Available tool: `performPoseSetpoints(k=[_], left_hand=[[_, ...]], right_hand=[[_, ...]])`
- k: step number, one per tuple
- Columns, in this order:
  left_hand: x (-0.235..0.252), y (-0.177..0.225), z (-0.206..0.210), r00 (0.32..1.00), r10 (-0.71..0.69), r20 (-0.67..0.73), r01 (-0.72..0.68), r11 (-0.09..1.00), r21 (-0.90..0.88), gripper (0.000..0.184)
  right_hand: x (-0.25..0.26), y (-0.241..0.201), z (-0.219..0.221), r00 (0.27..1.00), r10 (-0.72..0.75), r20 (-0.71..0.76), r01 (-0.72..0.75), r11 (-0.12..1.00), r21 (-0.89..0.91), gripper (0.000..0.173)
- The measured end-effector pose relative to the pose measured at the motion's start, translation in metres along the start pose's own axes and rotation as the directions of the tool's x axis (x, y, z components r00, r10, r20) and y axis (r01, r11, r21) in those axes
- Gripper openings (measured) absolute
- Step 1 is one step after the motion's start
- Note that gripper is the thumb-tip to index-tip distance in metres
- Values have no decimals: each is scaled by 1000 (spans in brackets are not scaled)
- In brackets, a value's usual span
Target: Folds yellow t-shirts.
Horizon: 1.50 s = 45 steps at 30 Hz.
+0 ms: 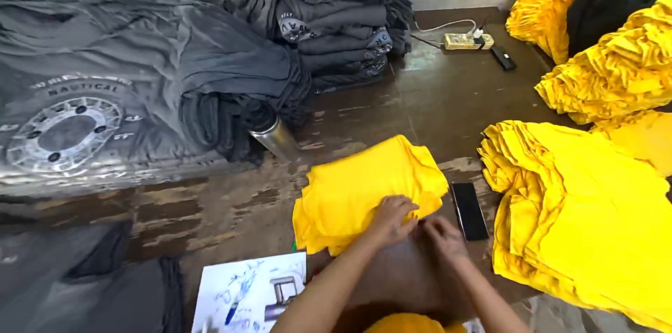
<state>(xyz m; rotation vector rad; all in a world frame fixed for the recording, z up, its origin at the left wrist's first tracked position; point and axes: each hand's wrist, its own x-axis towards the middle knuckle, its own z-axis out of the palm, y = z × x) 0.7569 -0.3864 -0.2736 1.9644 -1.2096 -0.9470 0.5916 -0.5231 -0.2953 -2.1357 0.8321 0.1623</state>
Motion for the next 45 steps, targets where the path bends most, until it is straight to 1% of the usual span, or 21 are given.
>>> performPoseSetpoints(k=[2,3,4,6,9,11,12,15,17,19,20,22,24,26,29,32,34,38,41,43,45], left_hand=[[-49,5,-6,974,-91,-209,53,982,-179,36],[-71,5,-6,921,-173,-349,88,965,-247,34],[-91,0,-2,838,-260,-479,120,946,-302,32],[-121,-14,4,656,-447,-609,208,882,-423,35],[-148,-19,3,402,-732,-550,325,676,-661,50],[-156,-15,-1,285,-855,-433,392,516,-762,60],[-156,-16,-1,259,-879,-400,436,476,-764,65],[-132,-35,5,305,-867,-394,582,497,-643,80],[-109,-40,6,308,-850,-427,656,515,-552,86],[-84,-47,3,248,-837,-488,643,519,-563,85],[-75,-47,1,221,-835,-504,635,515,-576,84],[-69,-46,-4,198,-840,-506,696,484,-531,85],[-74,-39,-10,220,-876,-429,795,416,-441,93],[-81,-46,-10,238,-879,-412,773,429,-467,98],[-84,-57,-11,233,-827,-512,469,557,-685,90],[-75,-52,-16,257,-817,-517,279,575,-769,86],[-68,-53,-14,298,-842,-450,210,518,-829,88],[-70,-64,-13,441,-866,-237,94,307,-947,76],[-79,-72,-15,537,-830,-148,43,202,-978,53],[-86,-70,-15,572,-805,-154,26,205,-978,49],[-90,-58,-15,564,-794,-227,34,296,-954,45]], right_hand=[[12,6,-31,974,-145,-176,133,988,-79,31],[17,2,-42,948,-238,-212,216,969,-120,32],[20,-5,-49,921,-330,-209,301,940,-160,34],[28,-25,-49,860,-497,-119,462,856,-233,38],[41,-33,-25,739,-663,123,657,668,-350,37],[43,-21,-19,755,-555,349,654,669,-353,31],[42,-11,-20,757,-538,371,649,689,-324,30],[32,21,-42,760,-628,171,650,744,-156,27],[19,36,-59,847,-516,124,525,850,-51,30],[18,44,-74,948,-242,204,232,970,75,36],[20,46,-78,961,-85,262,44,986,159,40],[26,52,-75,903,149,403,-296,895,333,45],[28,60,-62,864,224,451,-444,761,472,52],[28,62,-49,900,241,364,-424,677,601,54],[34,42,-38,956,263,127,-268,618,739,58],[60,32,-28,971,239,14,-176,673,718,75],[76,20,-26,971,238,-37,-154,730,665,82],[90,-8,-15,960,279,-25,-189,711,678,92],[86,-8,-5,944,326,59,-245,569,785,81],[72,-5,-3,931,336,146,-296,456,840,70],[52,-3,-3,924,333,187,-306,351,885,63]])
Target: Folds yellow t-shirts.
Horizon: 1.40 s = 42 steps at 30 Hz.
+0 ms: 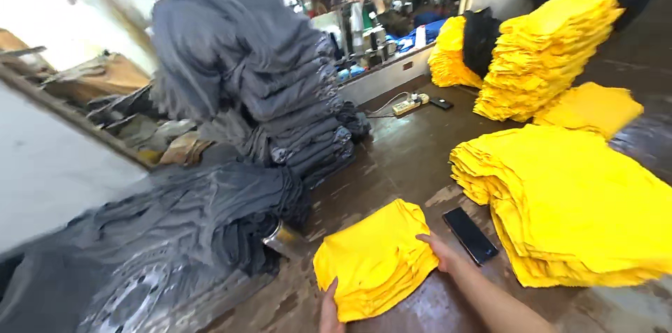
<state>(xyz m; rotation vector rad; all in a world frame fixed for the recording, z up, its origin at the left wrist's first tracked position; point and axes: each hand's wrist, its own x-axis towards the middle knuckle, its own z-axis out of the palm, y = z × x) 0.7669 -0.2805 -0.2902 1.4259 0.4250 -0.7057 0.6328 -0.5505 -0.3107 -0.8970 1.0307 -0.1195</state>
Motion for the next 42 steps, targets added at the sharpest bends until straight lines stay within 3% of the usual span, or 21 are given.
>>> performPoseSetpoints(k=[2,5,9,12,14,17,19,21,24,27,30,33,36,39,42], left_hand=[[-17,10,13,994,107,-21,-104,988,118,55],[-55,35,53,955,288,66,-295,908,299,72],[-136,40,143,810,494,315,-583,738,340,74],[-188,3,216,651,564,508,-728,653,208,84],[-221,-27,272,545,553,630,-768,630,112,90],[-261,-88,356,368,455,811,-803,595,31,93],[-289,-139,406,324,302,897,-771,633,65,94],[-321,-190,447,310,84,947,-723,668,177,94],[-357,-246,496,319,-219,922,-675,630,383,85],[-389,-281,539,349,-414,841,-615,576,539,76],[-394,-313,575,328,-463,823,-587,583,562,73],[-383,-322,611,376,-443,814,-575,577,580,75],[-367,-312,659,455,-337,824,-566,605,560,77],[-347,-291,707,538,-177,824,-567,647,509,78],[-322,-263,762,576,86,813,-637,671,380,79]], right_hand=[[-25,2,-9,999,-35,-3,35,994,105,60],[-76,-18,-33,988,-152,-2,150,972,180,63],[-169,-62,-103,914,-403,-51,407,904,129,72],[-239,-79,-186,768,-605,-211,622,783,18,81],[-286,-81,-251,617,-684,-389,736,676,-22,82],[-350,-60,-359,426,-647,-633,806,588,-59,87],[-384,-30,-428,351,-543,-762,787,613,-74,90],[-403,9,-494,292,-423,-858,764,642,-56,93],[-415,49,-552,261,-203,-944,703,710,42,76],[-432,36,-583,259,-66,-964,624,773,115,56],[-419,10,-626,261,-21,-965,598,788,144,53],[-381,-11,-679,309,-74,-948,572,811,123,59],[-330,-64,-727,342,-153,-927,570,818,75,56],[-270,-134,-765,407,-234,-883,623,778,81,60],[-212,-229,-789,485,-340,-806,687,718,111,58]])
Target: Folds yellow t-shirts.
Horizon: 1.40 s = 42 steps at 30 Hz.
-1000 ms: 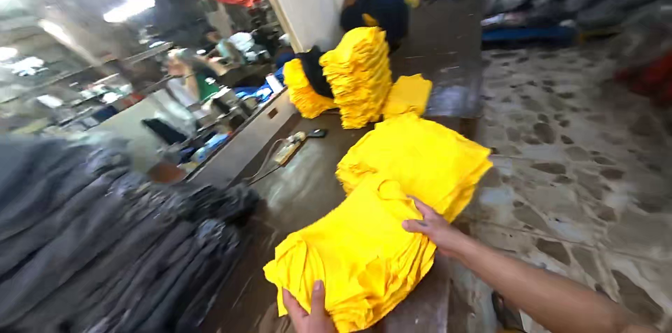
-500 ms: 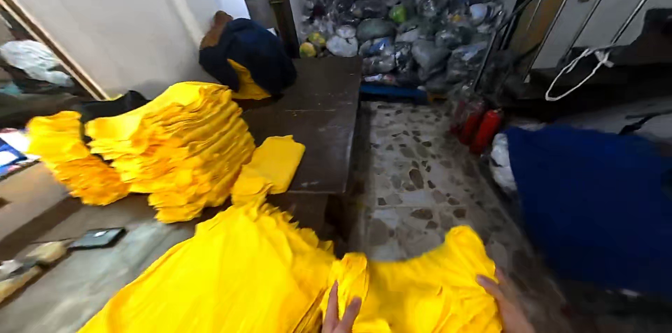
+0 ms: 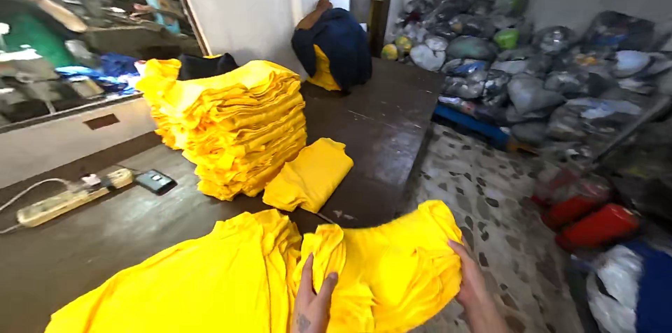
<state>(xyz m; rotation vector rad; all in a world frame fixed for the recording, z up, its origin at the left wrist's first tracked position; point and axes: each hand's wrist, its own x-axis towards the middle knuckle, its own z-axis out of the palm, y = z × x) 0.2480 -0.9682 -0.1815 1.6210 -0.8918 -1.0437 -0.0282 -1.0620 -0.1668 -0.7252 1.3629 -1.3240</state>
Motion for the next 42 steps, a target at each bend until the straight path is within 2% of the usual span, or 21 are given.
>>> performPoseSetpoints(k=[2,4,6,8,10,12,14,15,17,18,19,20,22,25,28,30,33,36,40,42], left_hand=[[38,18,-5,977,146,-155,-144,989,19,82],[72,49,-10,909,281,-308,-280,959,47,82],[104,75,-12,796,412,-443,-413,905,100,81],[139,82,-10,639,540,-548,-530,825,195,81],[175,77,-7,499,611,-615,-574,764,294,81],[210,62,0,411,621,-668,-562,749,350,83],[243,47,14,406,519,-752,-475,823,312,82],[258,35,24,428,415,-803,-400,884,243,81],[285,5,44,531,112,-840,-194,981,9,81],[299,-10,51,575,-54,-816,-82,989,-123,80],[311,-24,57,589,-191,-785,5,973,-233,79],[319,-31,62,568,-266,-779,46,955,-292,78],[330,-21,63,525,-308,-794,71,945,-319,75],[339,-1,63,485,-353,-800,163,935,-314,73],[346,2,74,393,-257,-883,110,966,-232,70],[352,-2,84,366,-177,-914,77,984,-160,71],[352,-26,83,371,-263,-891,87,965,-249,71],[349,-13,72,414,-321,-852,136,947,-291,75],[300,-17,100,376,-328,-867,323,923,-209,75],[248,-26,131,436,-350,-829,335,918,-212,69]], right_hand=[[45,-28,49,991,-41,126,43,999,-7,57],[87,-61,100,963,-96,253,100,995,0,58],[131,-85,146,910,-181,373,181,983,37,57],[183,-95,186,841,-258,475,252,965,78,56],[232,-97,227,782,-261,566,252,963,97,59],[286,-86,268,715,-222,663,217,972,92,68],[339,-61,308,642,-155,751,183,982,46,71],[362,-42,325,611,-107,784,177,984,-4,68],[407,11,348,576,28,817,186,969,-164,66],[426,38,355,573,115,811,190,944,-268,67],[442,65,359,579,201,790,183,912,-367,68],[453,83,360,585,267,766,168,884,-436,70],[462,90,363,581,324,746,145,861,-487,73],[474,77,371,523,363,771,154,850,-504,82],[484,76,379,490,344,801,139,876,-461,86],[489,74,377,480,325,815,115,897,-426,83],[503,84,363,431,386,815,61,889,-454,83],[509,85,365,429,409,806,26,886,-463,82],[498,88,336,548,386,742,85,857,-508,80],[480,85,303,569,356,741,182,825,-536,71]])
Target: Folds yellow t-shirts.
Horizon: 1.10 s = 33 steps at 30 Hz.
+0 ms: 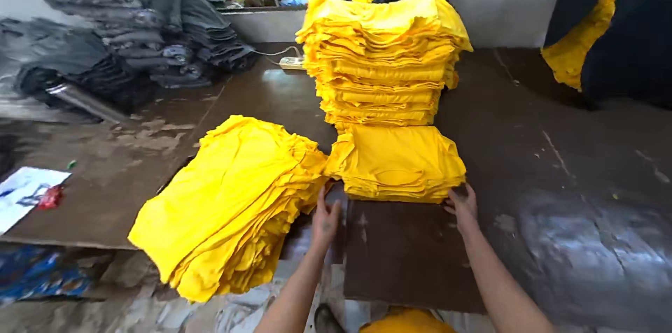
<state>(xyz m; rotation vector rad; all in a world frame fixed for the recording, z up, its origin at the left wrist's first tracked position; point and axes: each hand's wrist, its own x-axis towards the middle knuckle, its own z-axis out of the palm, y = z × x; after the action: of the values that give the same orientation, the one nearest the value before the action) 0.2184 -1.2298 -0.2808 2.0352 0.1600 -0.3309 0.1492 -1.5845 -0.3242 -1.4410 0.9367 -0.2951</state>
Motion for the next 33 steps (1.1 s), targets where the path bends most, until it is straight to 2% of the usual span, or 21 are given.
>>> performPoseSetpoints(k=[2,4,6,7,8,9,10,11,12,13,14,17,21,24,26,28,30,33], left_hand=[[-52,-57,-27,995,-33,92,34,999,-10,64],[-106,-129,-58,977,-116,181,111,993,37,61],[-160,-182,-97,911,-305,279,300,952,64,58],[-187,-200,-121,865,-396,308,399,915,56,57],[-210,-215,-146,828,-467,311,480,876,38,56],[-230,-228,-170,804,-519,289,543,840,0,55],[-247,-241,-191,793,-558,245,586,809,-56,53],[-261,-257,-209,791,-582,190,606,788,-109,52],[-270,-276,-224,796,-592,128,606,781,-153,51],[-276,-293,-239,804,-591,72,593,785,-179,51],[-278,-302,-256,815,-579,34,574,797,-187,50],[-262,-284,-322,876,-482,29,482,867,-123,51],[-206,-233,-404,969,-239,-60,237,971,-27,46],[-147,-184,-452,992,-30,-126,39,997,65,43],[-103,-157,-475,987,118,-111,-90,970,226,38],[-50,-149,-487,959,281,-19,-247,870,426,34],[5,-157,-491,927,328,182,-372,740,561,33],[48,-165,-493,865,354,355,-499,668,552,25]], right_hand=[[-48,27,3,995,-86,50,92,987,-135,52],[-110,55,25,973,-149,174,192,945,-265,34],[-187,73,67,918,-85,388,228,912,-340,25],[-227,79,94,855,-39,517,258,896,-360,24],[-263,85,123,753,-4,658,323,873,-365,25],[-295,88,153,606,21,795,423,838,-344,27],[-320,90,183,419,36,907,553,782,-286,29],[-341,89,209,227,70,971,680,703,-209,31],[-359,85,234,71,132,989,775,617,-138,32],[-375,79,256,-31,212,977,829,551,-93,33],[-388,76,278,-88,259,962,856,514,-60,33],[-418,63,330,-124,274,954,882,470,-20,32],[-449,63,375,-182,201,963,868,494,61,30],[-461,68,400,-212,191,958,843,532,80,30],[-464,78,419,-194,139,971,818,570,82,29],[-462,85,444,-160,73,984,791,606,84,28],[-459,77,472,-112,73,991,759,651,38,29],[-455,44,499,-40,60,997,698,716,-15,29]])
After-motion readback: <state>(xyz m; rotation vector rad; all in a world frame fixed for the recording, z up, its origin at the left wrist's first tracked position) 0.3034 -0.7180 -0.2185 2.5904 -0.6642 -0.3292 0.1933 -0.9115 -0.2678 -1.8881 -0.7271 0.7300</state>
